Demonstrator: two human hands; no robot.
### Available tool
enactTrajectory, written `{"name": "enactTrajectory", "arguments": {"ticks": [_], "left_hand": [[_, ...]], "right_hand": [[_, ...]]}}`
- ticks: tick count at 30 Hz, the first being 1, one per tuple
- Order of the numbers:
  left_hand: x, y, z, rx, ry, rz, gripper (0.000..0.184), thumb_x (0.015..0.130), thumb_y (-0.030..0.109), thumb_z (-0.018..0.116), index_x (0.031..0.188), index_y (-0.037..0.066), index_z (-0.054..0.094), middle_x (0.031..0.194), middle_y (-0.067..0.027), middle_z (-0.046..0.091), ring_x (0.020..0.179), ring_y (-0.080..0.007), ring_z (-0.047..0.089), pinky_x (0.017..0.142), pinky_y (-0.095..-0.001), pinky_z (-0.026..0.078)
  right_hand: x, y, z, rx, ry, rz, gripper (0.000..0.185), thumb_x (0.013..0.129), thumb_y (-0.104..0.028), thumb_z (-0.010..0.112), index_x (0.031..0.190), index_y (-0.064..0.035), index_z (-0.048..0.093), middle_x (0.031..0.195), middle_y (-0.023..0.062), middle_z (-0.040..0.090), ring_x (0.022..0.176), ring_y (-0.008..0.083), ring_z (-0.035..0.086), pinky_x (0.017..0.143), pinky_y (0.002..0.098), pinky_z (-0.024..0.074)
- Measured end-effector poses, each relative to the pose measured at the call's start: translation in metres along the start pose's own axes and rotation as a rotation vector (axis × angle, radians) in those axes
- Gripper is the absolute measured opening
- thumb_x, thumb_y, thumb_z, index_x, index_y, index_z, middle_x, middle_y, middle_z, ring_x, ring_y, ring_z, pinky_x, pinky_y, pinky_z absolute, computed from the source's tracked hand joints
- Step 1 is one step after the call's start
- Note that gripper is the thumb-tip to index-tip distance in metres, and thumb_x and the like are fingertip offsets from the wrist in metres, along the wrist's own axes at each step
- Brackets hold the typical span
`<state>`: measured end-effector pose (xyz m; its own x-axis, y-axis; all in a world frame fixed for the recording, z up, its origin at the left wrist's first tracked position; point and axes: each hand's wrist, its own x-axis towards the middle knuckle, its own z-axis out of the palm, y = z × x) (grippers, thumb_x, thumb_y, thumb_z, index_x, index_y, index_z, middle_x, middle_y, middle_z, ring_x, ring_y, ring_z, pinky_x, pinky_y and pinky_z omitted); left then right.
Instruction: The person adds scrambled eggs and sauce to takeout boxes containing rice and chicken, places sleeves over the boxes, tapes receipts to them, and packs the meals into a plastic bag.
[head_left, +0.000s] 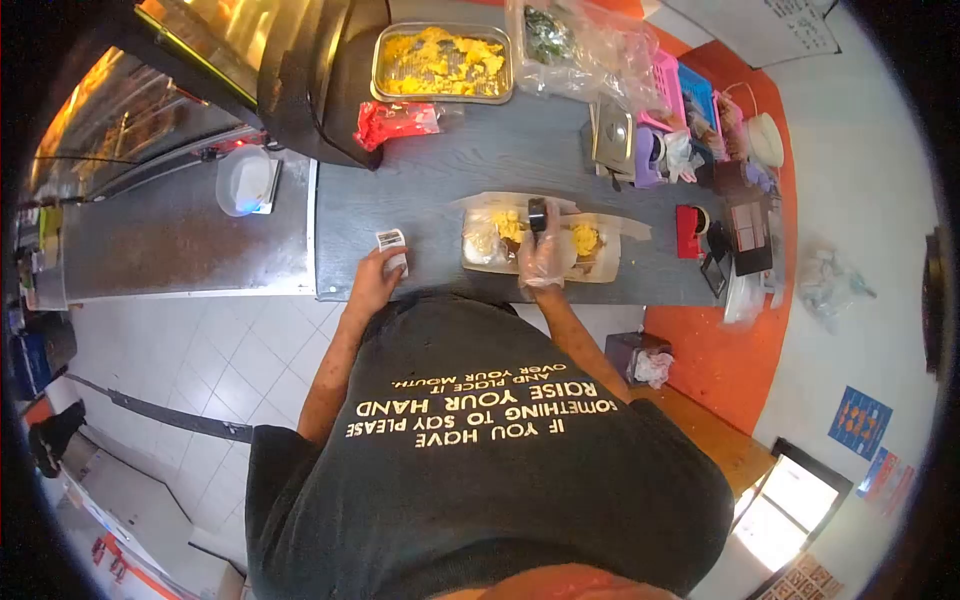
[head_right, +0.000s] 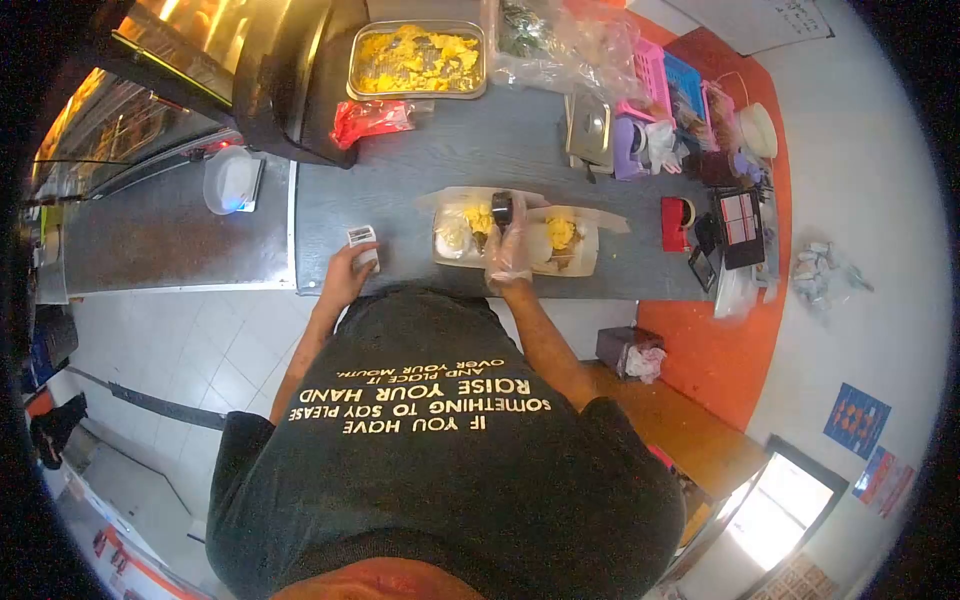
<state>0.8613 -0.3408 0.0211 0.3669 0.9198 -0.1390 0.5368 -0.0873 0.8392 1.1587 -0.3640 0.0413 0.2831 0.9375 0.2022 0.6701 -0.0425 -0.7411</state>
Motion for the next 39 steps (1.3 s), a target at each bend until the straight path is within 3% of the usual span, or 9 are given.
{"name": "enactTrajectory", "arguments": {"ticks": [2, 5, 9, 13, 17, 19, 25, 30, 39], "left_hand": [[-0.010, -0.006, 0.000, -0.005, 0.060, 0.013, 0.037, 0.071, 0.001, 0.067, 0.108, 0.006, 0.062, 0.106, -0.0189, 0.062, 0.100, -0.0339, 0.059, 0.086, -0.0364, 0.047], [-0.022, -0.007, 0.000, -0.074, 0.116, 0.005, 0.039, 0.071, 0.000, 0.068, 0.108, 0.006, 0.062, 0.108, -0.0185, 0.061, 0.101, -0.0347, 0.058, 0.087, -0.0369, 0.046], [-0.031, -0.002, -0.002, -0.071, 0.141, 0.018, 0.036, 0.073, 0.001, 0.068, 0.108, 0.005, 0.061, 0.107, -0.0185, 0.061, 0.100, -0.0355, 0.058, 0.085, -0.0384, 0.047], [-0.038, 0.001, -0.007, -0.072, 0.157, -0.004, 0.038, 0.074, 0.010, 0.071, 0.110, 0.005, 0.060, 0.109, -0.0180, 0.060, 0.103, -0.0352, 0.057, 0.088, -0.0382, 0.046], [-0.048, 0.016, -0.017, -0.005, 0.310, 0.030, 0.055, 0.074, 0.017, 0.074, 0.123, 0.003, 0.052, 0.118, -0.0184, 0.055, 0.113, -0.0345, 0.051, 0.095, -0.0390, 0.041], [-0.045, 0.025, -0.024, 0.007, 0.432, 0.049, 0.066, 0.073, 0.020, 0.076, 0.130, 0.004, 0.046, 0.124, -0.0193, 0.050, 0.116, -0.0350, 0.048, 0.097, -0.0402, 0.039], [-0.025, 0.055, -0.042, 0.108, 0.490, 0.076, 0.087, 0.069, 0.033, 0.078, 0.138, 0.004, 0.033, 0.129, -0.0189, 0.045, 0.114, -0.0343, 0.044, 0.095, -0.0431, 0.032], [-0.008, 0.057, -0.049, 0.022, 0.589, 0.123, 0.084, 0.067, 0.013, 0.071, 0.139, 0.002, 0.030, 0.137, -0.0193, 0.041, 0.128, -0.0348, 0.036, 0.106, -0.0438, 0.024], [0.019, 0.024, -0.078, -0.047, 0.843, 0.058, 0.079, 0.074, 0.032, 0.067, 0.140, 0.005, 0.032, 0.132, -0.0167, 0.044, 0.120, -0.0286, 0.041, 0.099, -0.0423, 0.020]], "right_hand": [[0.013, -0.012, -0.004, -0.032, 0.156, -0.122, 0.057, 0.082, -0.003, 0.052, 0.136, -0.0028, 0.033, 0.112, 0.0215, 0.054, 0.096, 0.0331, 0.056, 0.091, 0.0393, 0.0413], [0.068, -0.045, 0.000, 0.084, 0.054, -0.100, 0.058, 0.082, -0.007, 0.054, 0.136, -0.0043, 0.033, 0.101, 0.0197, 0.061, 0.084, 0.0360, 0.061, 0.081, 0.0433, 0.0468], [0.177, -0.058, 0.044, -0.357, -0.309, -0.095, 0.055, 0.078, -0.013, 0.056, 0.129, 0.0014, 0.040, 0.103, 0.0283, 0.059, 0.094, 0.0399, 0.059, 0.078, 0.0448, 0.0483], [0.247, -0.036, 0.112, -0.363, -0.195, -0.118, 0.045, 0.079, -0.021, 0.054, 0.121, -0.0053, 0.044, 0.092, 0.0236, 0.063, 0.086, 0.0417, 0.061, 0.075, 0.0482, 0.0479], [0.259, -0.029, 0.157, -0.089, -0.091, 0.245, 0.031, 0.082, -0.019, 0.054, 0.106, -0.0016, 0.055, 0.093, 0.0199, 0.063, 0.087, 0.0374, 0.062, 0.075, 0.0435, 0.0493], [0.224, -0.045, 0.157, 0.055, 0.414, -0.210, 0.028, 0.084, -0.019, 0.057, 0.105, -0.0008, 0.058, 0.091, 0.0150, 0.063, 0.081, 0.0264, 0.063, 0.074, 0.0369, 0.0501], [0.094, -0.142, 0.162, 1.194, 0.290, 0.207, 0.014, 0.089, -0.013, 0.058, 0.096, -0.0008, 0.061, 0.088, 0.0031, 0.063, 0.077, 0.0118, 0.055, 0.068, 0.0266, 0.0455], [0.054, -0.196, 0.138, 0.769, 0.125, -0.029, 0.012, 0.088, -0.014, 0.058, 0.091, -0.0036, 0.063, 0.081, 0.0030, 0.062, 0.072, 0.0116, 0.057, 0.067, 0.0269, 0.0470], [0.006, -0.218, 0.177, 1.029, -0.274, 0.148, 0.017, 0.090, -0.008, 0.057, 0.105, -0.0031, 0.053, 0.097, 0.0037, 0.059, 0.077, 0.0099, 0.057, 0.065, 0.0237, 0.0486]]}}
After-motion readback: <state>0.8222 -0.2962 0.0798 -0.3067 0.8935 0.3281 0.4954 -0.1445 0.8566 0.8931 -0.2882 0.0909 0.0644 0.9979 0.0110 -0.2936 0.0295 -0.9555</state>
